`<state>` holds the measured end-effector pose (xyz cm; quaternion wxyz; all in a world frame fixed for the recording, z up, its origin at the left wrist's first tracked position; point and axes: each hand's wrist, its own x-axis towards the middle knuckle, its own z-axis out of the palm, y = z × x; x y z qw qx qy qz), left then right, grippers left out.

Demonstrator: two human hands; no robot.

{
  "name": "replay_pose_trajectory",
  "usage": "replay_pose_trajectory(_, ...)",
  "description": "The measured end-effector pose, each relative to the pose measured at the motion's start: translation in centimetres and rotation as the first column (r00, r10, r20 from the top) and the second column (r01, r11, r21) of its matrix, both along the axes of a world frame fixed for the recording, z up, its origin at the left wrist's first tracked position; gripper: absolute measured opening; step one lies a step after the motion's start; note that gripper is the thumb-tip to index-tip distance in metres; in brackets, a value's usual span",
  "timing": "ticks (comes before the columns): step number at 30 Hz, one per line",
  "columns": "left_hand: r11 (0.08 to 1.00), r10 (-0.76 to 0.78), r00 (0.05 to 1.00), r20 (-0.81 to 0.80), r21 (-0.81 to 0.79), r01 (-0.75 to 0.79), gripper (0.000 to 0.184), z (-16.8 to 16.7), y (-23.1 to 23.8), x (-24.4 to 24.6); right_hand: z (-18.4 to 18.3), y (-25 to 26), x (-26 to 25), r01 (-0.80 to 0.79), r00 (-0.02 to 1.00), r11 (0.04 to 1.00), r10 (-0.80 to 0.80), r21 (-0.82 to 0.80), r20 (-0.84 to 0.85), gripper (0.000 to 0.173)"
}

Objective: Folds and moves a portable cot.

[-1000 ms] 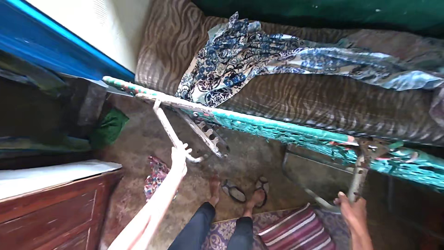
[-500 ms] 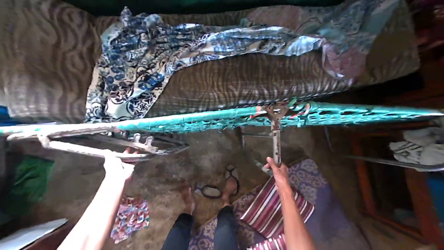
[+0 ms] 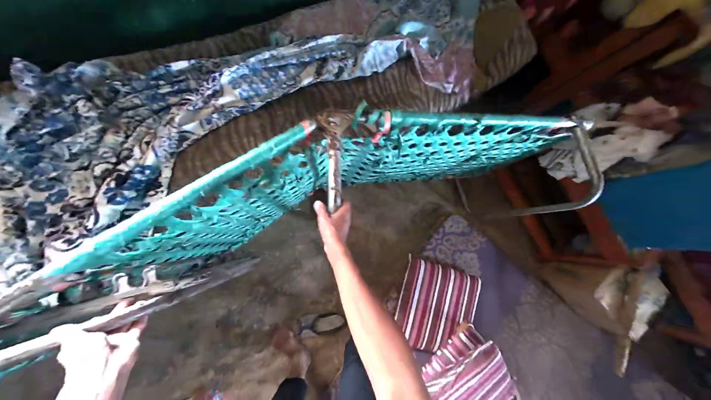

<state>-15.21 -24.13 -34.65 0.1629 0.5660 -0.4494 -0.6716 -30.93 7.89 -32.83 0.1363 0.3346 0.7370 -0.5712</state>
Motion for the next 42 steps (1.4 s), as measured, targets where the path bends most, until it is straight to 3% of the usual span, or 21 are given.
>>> replay_pose_trajectory(3,0.998,-0.054,0.997,0.054,-0.01,0.055,0.063,-0.6,0.2,-0.6,0.3,0.7,-1.0,-0.17,0.985,0.983,0.167,0.068,0.047,0.073)
replay_pose_trajectory(6,0.984,-0.169,0.971,0.168,-0.019,0.175,0.07,-0.2,-0.3,-0.1,0.7,2.7,1.6,-0.255,0.966,0.963,0.258,-0.083,0.026,0.099)
replay_pose_trajectory(7,0.975,-0.209,0.954,0.215,-0.032,0.22,0.071,0.1,-0.4,0.5,0.1,3.6,4.4,-0.271,0.962,0.956,0.271,-0.117,-0.011,0.097)
replay_pose_trajectory(9,0.964,-0.25,0.935,0.25,-0.021,0.263,0.069,0.8,0.0,1.4,-1.8,6.6,12.5,-0.369,0.929,0.924,0.37,-0.104,-0.009,0.076)
replay_pose_trajectory(11,0.982,-0.189,0.961,0.2,0.016,0.19,0.061,1.7,0.5,1.6,-2.6,10.8,21.8,-0.494,0.835,0.869,0.484,-0.032,0.262,0.054)
replay_pose_trajectory(13,0.979,-0.202,0.967,0.153,0.001,0.204,0.058,2.2,1.6,2.3,-2.4,15.1,30.6,-0.49,0.694,0.868,0.446,-0.083,0.565,0.047)
replay_pose_trajectory(15,0.889,-0.388,0.902,0.191,-0.182,0.421,0.058,2.8,4.0,2.9,-2.1,19.3,37.6,-0.374,0.601,0.919,0.341,-0.123,0.722,0.045)
replay_pose_trajectory(18,0.615,-0.602,0.745,0.286,-0.429,0.662,0.061,4.9,14.1,-0.3,-2.6,26.9,40.4,-0.293,0.611,0.956,0.178,0.011,0.772,0.046)
replay_pose_trajectory(21,0.353,-0.79,0.543,0.285,-0.513,0.782,0.071,4.5,21.2,-3.8,-1.2,34.8,34.7,-0.28,0.718,0.937,0.061,0.208,0.693,0.048)
replay_pose_trajectory(26,0.075,-0.796,0.37,0.478,-0.529,0.845,0.09,4.3,29.7,-10.7,2.2,44.6,20.3,-0.241,0.876,0.859,-0.008,0.451,0.482,0.055)
replay_pose_trajectory(30,0.092,-0.72,0.404,0.565,-0.5,0.861,0.084,1.0,33.3,-12.8,4.1,51.9,12.1,-0.202,0.912,0.838,-0.027,0.507,0.409,0.061)
replay_pose_trajectory(33,0.082,-0.483,0.457,0.747,-0.48,0.873,0.079,-0.3,34.5,-13.0,3.3,58.5,8.1,-0.081,0.954,0.811,-0.106,0.579,0.282,0.068)
replay_pose_trajectory(38,0.084,-0.446,0.422,0.789,-0.433,0.898,0.079,-1.1,33.6,-12.8,2.2,67.7,1.5,0.152,0.961,0.754,-0.265,0.639,0.084,0.079)
replay_pose_trajectory(42,0.091,-0.408,0.457,0.791,-0.463,0.882,0.076,-1.1,33.6,-13.0,0.3,72.2,-0.7,0.231,0.956,0.81,-0.291,0.539,0.027,0.078)
